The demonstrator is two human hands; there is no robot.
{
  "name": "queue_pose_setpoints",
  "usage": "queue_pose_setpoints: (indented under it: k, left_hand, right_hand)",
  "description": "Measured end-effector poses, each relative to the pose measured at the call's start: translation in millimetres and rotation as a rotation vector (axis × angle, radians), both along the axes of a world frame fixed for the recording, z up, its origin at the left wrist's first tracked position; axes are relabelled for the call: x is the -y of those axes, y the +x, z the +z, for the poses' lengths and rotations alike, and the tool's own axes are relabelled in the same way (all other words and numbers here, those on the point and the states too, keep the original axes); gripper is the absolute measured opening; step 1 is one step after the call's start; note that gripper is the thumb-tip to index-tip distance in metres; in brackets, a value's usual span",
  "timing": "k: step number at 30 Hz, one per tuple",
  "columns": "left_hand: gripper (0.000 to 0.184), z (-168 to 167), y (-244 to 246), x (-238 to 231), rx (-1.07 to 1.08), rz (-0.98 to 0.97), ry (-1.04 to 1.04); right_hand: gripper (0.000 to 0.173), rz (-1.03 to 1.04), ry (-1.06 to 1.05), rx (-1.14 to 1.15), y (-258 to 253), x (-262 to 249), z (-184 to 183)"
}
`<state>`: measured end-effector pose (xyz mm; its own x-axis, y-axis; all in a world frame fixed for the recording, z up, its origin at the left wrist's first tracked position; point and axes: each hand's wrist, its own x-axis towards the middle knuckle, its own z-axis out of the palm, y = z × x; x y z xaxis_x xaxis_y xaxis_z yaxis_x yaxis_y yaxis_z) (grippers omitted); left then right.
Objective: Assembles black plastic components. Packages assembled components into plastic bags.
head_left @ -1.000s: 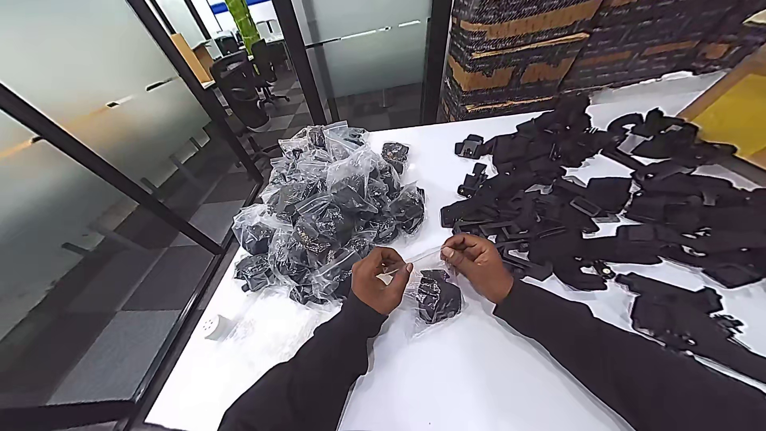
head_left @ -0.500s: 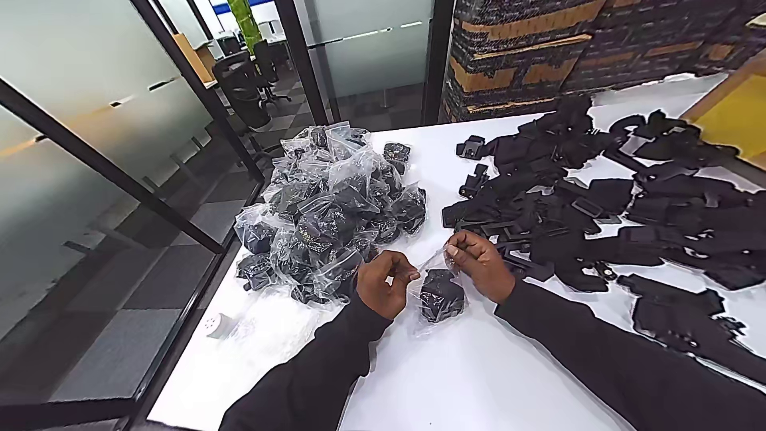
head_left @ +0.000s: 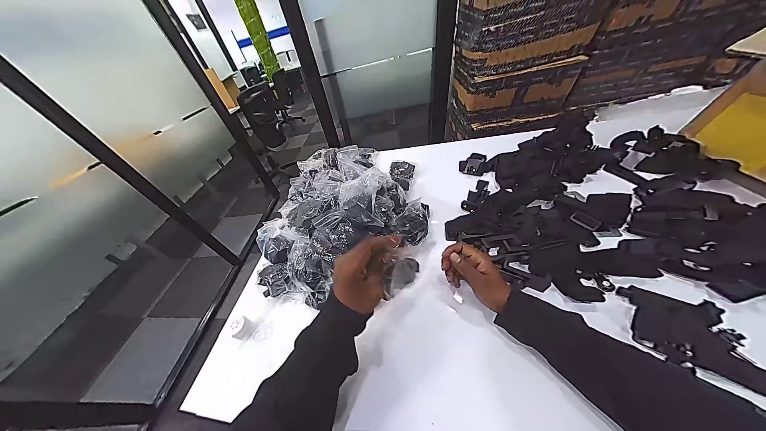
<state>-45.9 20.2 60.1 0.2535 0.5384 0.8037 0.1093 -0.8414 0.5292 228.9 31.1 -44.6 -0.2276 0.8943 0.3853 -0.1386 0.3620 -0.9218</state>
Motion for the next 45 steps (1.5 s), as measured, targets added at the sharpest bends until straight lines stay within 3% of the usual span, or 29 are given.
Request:
queue_pose_setpoints:
  k: [6,11,14,16,20,23,25,27,29,31,34,36,39,43,45]
  left_hand:
    - [0.029,88,-49,-41,-0.053,0.239,0.157]
    - [0.025,107,-79,-102,-0.024,0.564,0.117]
    - [0.033,93,-88,-120,-0.321,0.8,-0.089]
    - [0.036,78,-88,-123,-0.426,0.84,-0.121]
    - [0.042,57,-74,-106,-0.772,0.703,-0.197]
    - [0.062,48,-63,-95,-1.015,0.703,-0.326]
    - [0.071,49,-54,-80,-0.933,0.787,-0.205]
    - [0.064,43,-39,-49,-0.753,0.756,0.008]
    - [0.043,25,-16,-1,-0.615,0.579,0.125]
    - [0.028,-3,6,52,-0.624,0.391,0.2]
    - [0.02,-46,7,101,-0.678,0.268,0.154]
    - [0.021,-62,-13,114,-0.668,0.332,0.046]
    - [0.026,-77,-52,121,-0.652,0.586,-0.077]
    - [0.062,-89,-91,128,-0.759,0.897,-0.267]
    - [0.072,-95,-103,128,-0.841,0.976,-0.362]
  right_hand:
    - [0.023,-0.016,-0.021,0.036,-1,0,1]
    - [0.022,-0.016,-0.008,0.031,-2,-1,-1]
    - [0.022,-0.027,-0.014,0.034,-2,-1,-1]
    - [0.022,-0.021,-0.015,0.041,-1,-1,0]
    - [0.023,-0.001,-0.004,0.05,-1,-3,-3]
    - [0.023,-0.002,-0.005,0.068,-2,-2,-2]
    - [0.023,-0.012,-0.002,0.058,-1,-2,-2]
    - [0.022,-0.013,0.004,0.063,-1,-2,-3]
    - [0.021,-0.012,0.012,0.087,-2,0,-3]
    - [0.019,-0.014,0.034,0.112,-4,1,-1]
    - [0.018,-0.027,0.066,0.133,-4,4,0]
    - [0.016,-0.026,0.068,0.134,-4,5,-2]
    - [0.013,-0.028,0.048,0.126,-5,5,-4]
    - [0.011,-0.066,0.04,0.153,-8,9,-2]
    - [0.011,-0.088,0.049,0.175,-9,11,-1]
